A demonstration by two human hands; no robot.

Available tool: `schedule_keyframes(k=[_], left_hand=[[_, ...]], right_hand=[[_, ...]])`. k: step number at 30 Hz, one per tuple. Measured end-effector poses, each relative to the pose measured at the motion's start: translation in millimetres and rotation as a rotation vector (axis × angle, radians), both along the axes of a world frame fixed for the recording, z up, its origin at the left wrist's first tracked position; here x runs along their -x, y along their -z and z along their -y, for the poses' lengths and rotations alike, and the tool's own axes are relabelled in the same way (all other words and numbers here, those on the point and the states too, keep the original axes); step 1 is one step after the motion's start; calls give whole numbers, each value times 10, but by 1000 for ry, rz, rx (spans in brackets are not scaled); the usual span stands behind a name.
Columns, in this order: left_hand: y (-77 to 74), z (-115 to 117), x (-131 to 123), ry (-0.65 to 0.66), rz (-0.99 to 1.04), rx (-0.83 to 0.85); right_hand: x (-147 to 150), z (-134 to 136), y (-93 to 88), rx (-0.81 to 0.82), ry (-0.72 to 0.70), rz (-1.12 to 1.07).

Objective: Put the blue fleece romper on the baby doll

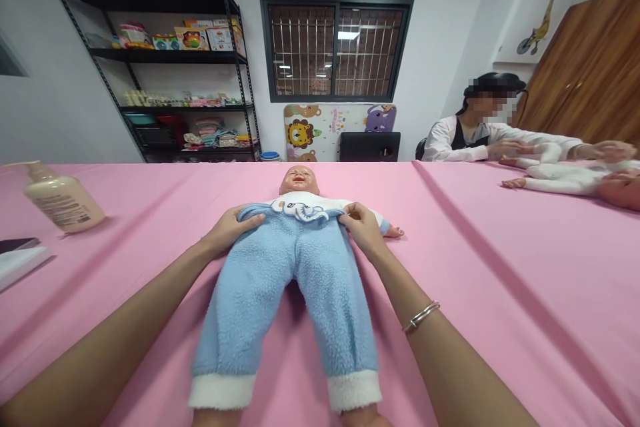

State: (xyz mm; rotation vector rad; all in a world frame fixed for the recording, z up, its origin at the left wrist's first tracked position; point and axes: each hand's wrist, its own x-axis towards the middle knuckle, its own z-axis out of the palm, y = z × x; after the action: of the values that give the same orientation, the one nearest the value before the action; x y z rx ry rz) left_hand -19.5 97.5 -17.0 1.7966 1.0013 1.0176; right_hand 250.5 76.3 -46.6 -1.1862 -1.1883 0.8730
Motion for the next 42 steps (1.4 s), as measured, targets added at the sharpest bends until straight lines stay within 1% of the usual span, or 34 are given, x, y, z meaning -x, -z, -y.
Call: schedule_keyframes(k=[4,7,9,11,13,15,17,19,21,23,24,26,29,31,32,33,35,37,38,39,40,42], left_hand=[[3,44,-88,100,-91,-94],[28,19,-107,108,-106,-151],[33,1,-121,71,-88,-152],[22,-2,-142,45,-40,-148],[1,16,-167,34,-8,-159],[-18,48,-190,17,-27,-189],[-35,86,-208,3,-57,-233],[-51,122,-223,-4,-50,-299],[-63,148,-237,-31,-39,-400],[-57,153,-246,-90,-53,-497],[-44,146,-247,-122,-73,-516],[6,112,-239,-151,-128,-471],[101,33,-216,-133,-224,-336],[142,-18,-204,-129,-227,-273],[151,-38,-199,-140,-211,-242],[150,-54,-191,-153,-191,-210],[128,-78,-161,-170,-158,-150],[85,-93,-96,-140,-190,-111],[60,-96,-51,-102,-235,-93],[34,-97,-1,-50,-294,-70],[8,-95,52,0,-350,-43],[-34,-81,144,31,-363,3]], right_hand=[[115,28,8,-23,-132,70],[137,46,-16,-13,-185,82],[132,64,-51,-7,-191,-10],[120,94,-102,8,-189,-173],[103,136,-163,33,-241,-317],[84,184,-228,55,-326,-385],[69,227,-290,40,-365,-382],[68,256,-340,-6,-348,-350],[82,264,-364,-56,-314,-316],[107,248,-345,-102,-253,-288],[122,231,-319,-123,-213,-255],[156,187,-238,-137,-154,-139],[203,117,-107,-104,-125,115],[208,75,-51,-76,-105,238],[196,54,-34,-70,-81,254],[174,34,-22,-62,-47,228],[103,-1,-7,-42,36,63],[24,-23,4,-21,93,-102],[-8,-25,10,-7,90,-130],[-32,-20,14,11,55,-106],[-47,-8,17,28,-1,-43],[-58,31,13,44,-122,101]])
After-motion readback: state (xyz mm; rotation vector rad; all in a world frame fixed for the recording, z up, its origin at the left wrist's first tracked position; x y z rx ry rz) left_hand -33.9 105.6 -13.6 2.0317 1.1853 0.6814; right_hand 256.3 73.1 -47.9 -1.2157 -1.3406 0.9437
